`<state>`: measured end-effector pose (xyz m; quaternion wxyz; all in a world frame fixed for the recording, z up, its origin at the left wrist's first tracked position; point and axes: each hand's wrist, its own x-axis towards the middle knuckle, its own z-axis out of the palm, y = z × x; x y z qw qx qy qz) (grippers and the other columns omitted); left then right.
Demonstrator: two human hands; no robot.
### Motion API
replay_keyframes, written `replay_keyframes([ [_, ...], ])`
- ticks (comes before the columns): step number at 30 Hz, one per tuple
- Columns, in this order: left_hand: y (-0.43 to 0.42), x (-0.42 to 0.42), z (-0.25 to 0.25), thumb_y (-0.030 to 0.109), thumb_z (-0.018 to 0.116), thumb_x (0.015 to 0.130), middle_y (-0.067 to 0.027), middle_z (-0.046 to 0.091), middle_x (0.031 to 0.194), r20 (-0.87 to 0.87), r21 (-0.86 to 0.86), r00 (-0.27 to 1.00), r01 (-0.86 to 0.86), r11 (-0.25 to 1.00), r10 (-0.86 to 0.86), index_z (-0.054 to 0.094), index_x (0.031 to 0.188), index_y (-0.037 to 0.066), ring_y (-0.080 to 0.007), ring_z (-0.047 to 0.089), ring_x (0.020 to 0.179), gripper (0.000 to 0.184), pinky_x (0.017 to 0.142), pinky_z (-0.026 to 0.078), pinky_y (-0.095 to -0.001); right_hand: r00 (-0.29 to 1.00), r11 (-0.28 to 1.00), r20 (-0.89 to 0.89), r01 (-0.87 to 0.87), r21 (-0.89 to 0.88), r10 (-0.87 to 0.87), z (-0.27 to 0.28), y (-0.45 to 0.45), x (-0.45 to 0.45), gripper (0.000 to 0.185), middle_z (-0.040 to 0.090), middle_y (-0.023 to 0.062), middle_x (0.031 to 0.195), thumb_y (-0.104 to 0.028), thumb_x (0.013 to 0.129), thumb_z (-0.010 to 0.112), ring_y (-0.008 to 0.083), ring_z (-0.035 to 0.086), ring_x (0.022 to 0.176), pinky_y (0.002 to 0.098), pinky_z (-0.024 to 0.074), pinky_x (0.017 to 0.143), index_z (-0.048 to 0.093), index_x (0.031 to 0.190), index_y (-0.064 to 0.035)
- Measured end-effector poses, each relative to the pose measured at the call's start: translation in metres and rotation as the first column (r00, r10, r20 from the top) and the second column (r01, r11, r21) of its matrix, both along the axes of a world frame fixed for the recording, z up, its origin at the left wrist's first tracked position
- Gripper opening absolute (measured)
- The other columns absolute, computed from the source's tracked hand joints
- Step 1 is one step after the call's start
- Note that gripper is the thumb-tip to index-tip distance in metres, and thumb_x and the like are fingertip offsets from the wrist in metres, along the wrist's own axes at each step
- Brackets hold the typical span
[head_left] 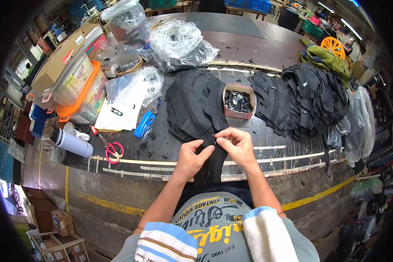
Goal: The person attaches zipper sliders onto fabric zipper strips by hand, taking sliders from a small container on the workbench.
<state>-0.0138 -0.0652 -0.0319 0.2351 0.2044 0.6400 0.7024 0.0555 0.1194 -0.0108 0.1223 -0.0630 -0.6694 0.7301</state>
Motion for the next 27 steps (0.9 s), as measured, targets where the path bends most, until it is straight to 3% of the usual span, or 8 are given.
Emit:
replay_keyframes([
  [6,0.006,0.004,-0.004,0.006,0.07,0.091,0.0037,0.063,0.073,-0.086,0.049,0.993,-0.08,0.996,0.084,0.069,0.083,0.001,-0.0042,0.045,0.064,0.009,0.058,0.039,-0.019,0.999,0.996,-0.021,0.041,-0.082,-0.043,0.001,-0.015,-0.001,0.027,0.069,-0.0004,0.089,0.007,0.087,0.07,0.0024,0.056,0.071,0.0127,0.0407,0.063,0.072,0.112,-0.0005],
  [11,0.006,0.006,0.009,0.005,0.069,0.092,0.0028,0.065,0.074,-0.014,0.087,0.995,-0.094,0.992,0.095,0.069,0.083,0.0,-0.0042,0.046,0.064,0.01,0.057,0.038,-0.0188,1.0,0.996,-0.028,0.008,-0.086,-0.01,0.003,-0.006,-0.003,0.03,0.071,0.001,0.091,0.001,0.089,0.071,0.0031,0.059,0.074,0.0132,0.0437,0.068,0.068,0.119,0.0002],
  [16,0.001,0.002,0.012,0.005,0.067,0.095,0.0031,0.066,0.078,0.048,0.055,0.998,-0.039,0.998,0.036,0.072,0.089,-0.001,-0.0023,0.048,0.067,0.01,0.061,0.039,-0.0167,0.997,0.978,0.048,0.074,-0.196,-0.066,0.014,-0.003,-0.004,0.018,0.071,0.0015,0.091,-0.005,0.093,0.069,0.0035,0.059,0.073,0.0136,0.0434,0.067,0.071,0.11,0.0006],
  [20,0.001,0.004,0.011,0.007,0.064,0.097,0.0032,0.065,0.078,0.127,0.061,0.992,-0.02,0.998,0.012,0.072,0.088,0.0,-0.0024,0.047,0.066,0.014,0.06,0.037,-0.0168,0.99,0.968,0.141,0.022,-0.249,0.014,0.006,0.005,-0.006,0.014,0.071,0.0003,0.089,-0.01,0.097,0.067,0.0031,0.055,0.072,0.0159,0.0423,0.067,0.074,0.105,-0.0003],
  [27,-0.002,0.0,-0.007,0.007,0.062,0.098,0.0032,0.064,0.078,0.251,0.18,0.967,-0.011,0.984,-0.035,0.071,0.085,0.001,-0.0022,0.046,0.065,0.017,0.059,0.035,-0.0165,0.988,0.99,0.133,-0.061,-0.127,0.078,-0.016,0.006,-0.01,0.014,0.069,-0.0009,0.085,-0.009,0.098,0.066,0.0033,0.052,0.072,0.0171,0.0399,0.068,0.075,0.103,-0.0004],
])
